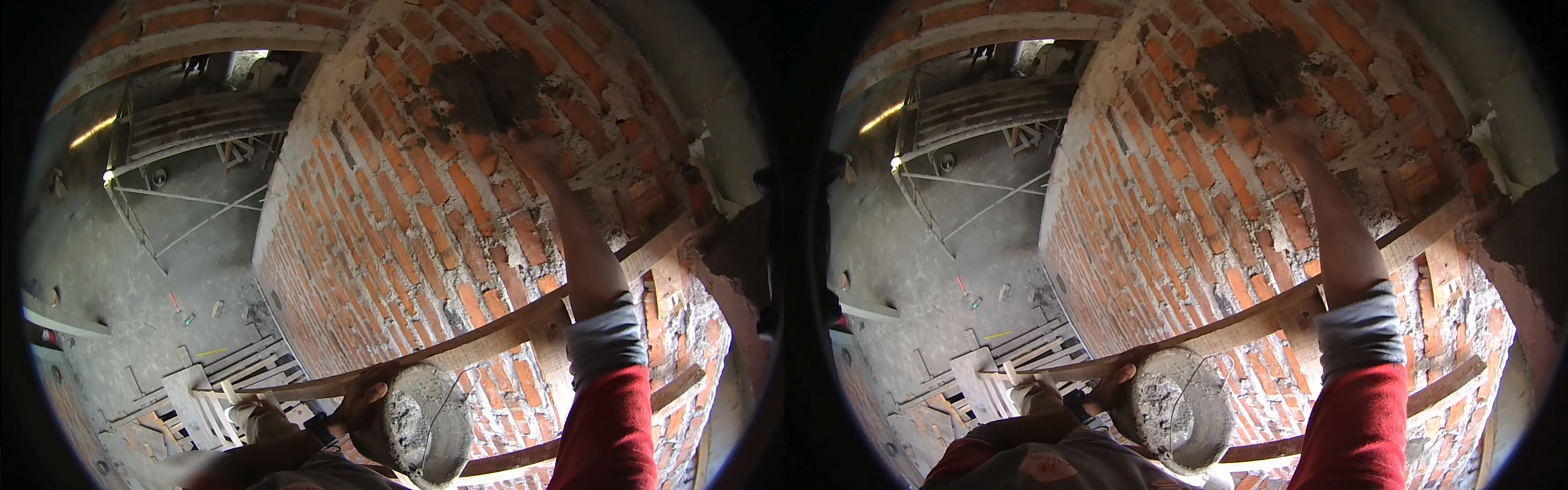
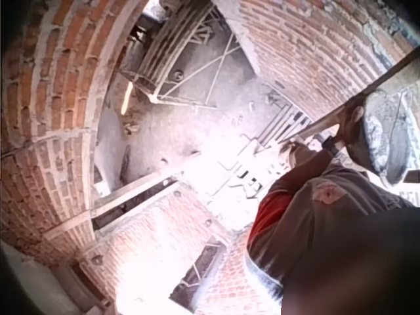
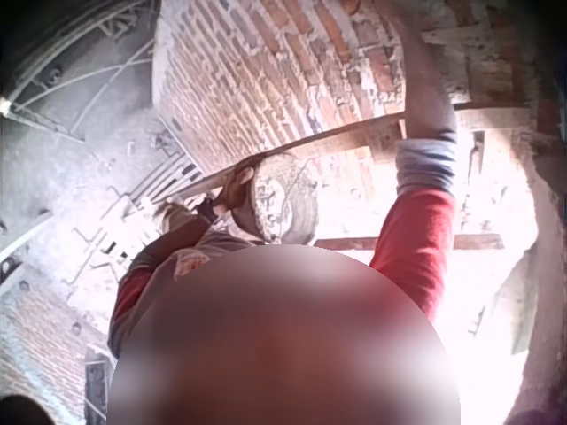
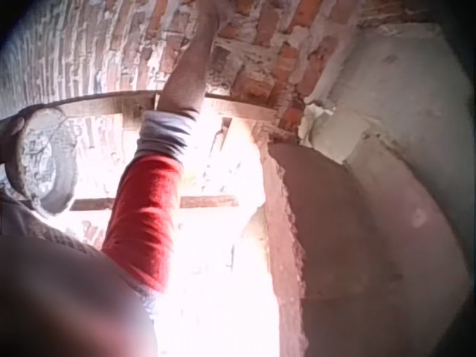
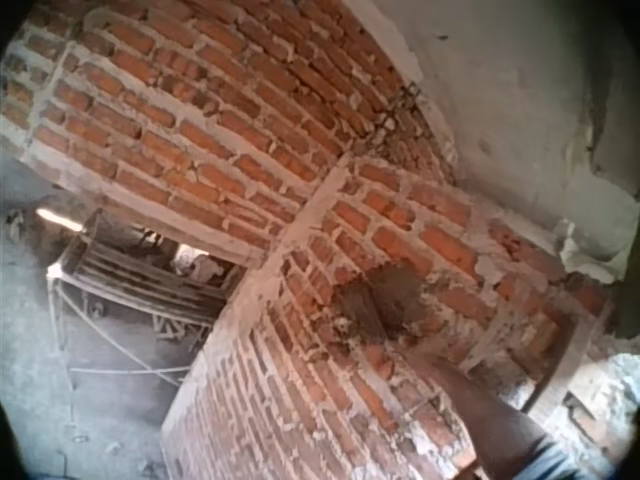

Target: The person scoops wet cement from a bucket with a trowel and applies it to a brick wall, smoothing the surface. The person repeatedly transfers cement between buckets and continues plastering the wall.

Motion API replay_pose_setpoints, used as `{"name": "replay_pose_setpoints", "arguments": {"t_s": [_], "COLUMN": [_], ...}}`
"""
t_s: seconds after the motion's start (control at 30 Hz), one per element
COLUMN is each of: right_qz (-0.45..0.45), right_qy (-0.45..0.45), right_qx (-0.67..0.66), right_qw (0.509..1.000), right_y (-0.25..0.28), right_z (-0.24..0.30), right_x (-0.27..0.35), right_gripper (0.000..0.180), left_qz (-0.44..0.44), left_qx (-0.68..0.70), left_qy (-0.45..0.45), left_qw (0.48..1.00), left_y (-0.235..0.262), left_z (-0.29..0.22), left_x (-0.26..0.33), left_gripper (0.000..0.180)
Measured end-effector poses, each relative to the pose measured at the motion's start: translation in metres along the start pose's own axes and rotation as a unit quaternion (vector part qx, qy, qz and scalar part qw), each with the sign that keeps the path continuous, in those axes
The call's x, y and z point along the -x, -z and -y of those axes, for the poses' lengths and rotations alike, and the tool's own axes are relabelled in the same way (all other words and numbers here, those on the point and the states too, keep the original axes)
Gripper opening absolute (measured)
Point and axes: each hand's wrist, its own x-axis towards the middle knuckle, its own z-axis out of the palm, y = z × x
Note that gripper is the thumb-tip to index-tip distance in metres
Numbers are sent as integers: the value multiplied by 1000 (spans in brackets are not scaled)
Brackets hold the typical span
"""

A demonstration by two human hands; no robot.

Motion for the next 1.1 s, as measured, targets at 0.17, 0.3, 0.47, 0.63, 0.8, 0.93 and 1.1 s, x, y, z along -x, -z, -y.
{"name": "replay_pose_setpoints", "arguments": {"t_s": [0.17,0.3,0.47,0.63,0.8,0.93,1.1], "right_qz": [-44,-75,-64,-41,-79,-100,145], "right_qy": [28,-52,-128,-129,-36,86,-29], "right_qx": [153,74,22,12,-16,-176,-409], "right_qw": [987,993,989,991,996,976,900], "right_y": [10,14,20,29,47,98,143], "right_z": [-15,-12,5,13,41,80,88], "right_x": [24,45,84,111,128,140,119], "right_gripper": [39,47,52,52,43,37,36], "left_qz": [-4,-3,-7,-11,7,4,0], "left_qx": [35,21,18,35,52,38,43], "left_qy": [11,-12,26,12,-24,-32,-38], "left_qw": [999,1000,999,999,998,999,998], "left_y": [1,3,4,1,0,-1,-1], "left_z": [7,12,11,7,5,6,5], "left_x": [-1,-1,-1,-2,-4,-6,-4], "left_gripper": [61,59,61,61,63,63,62]}}
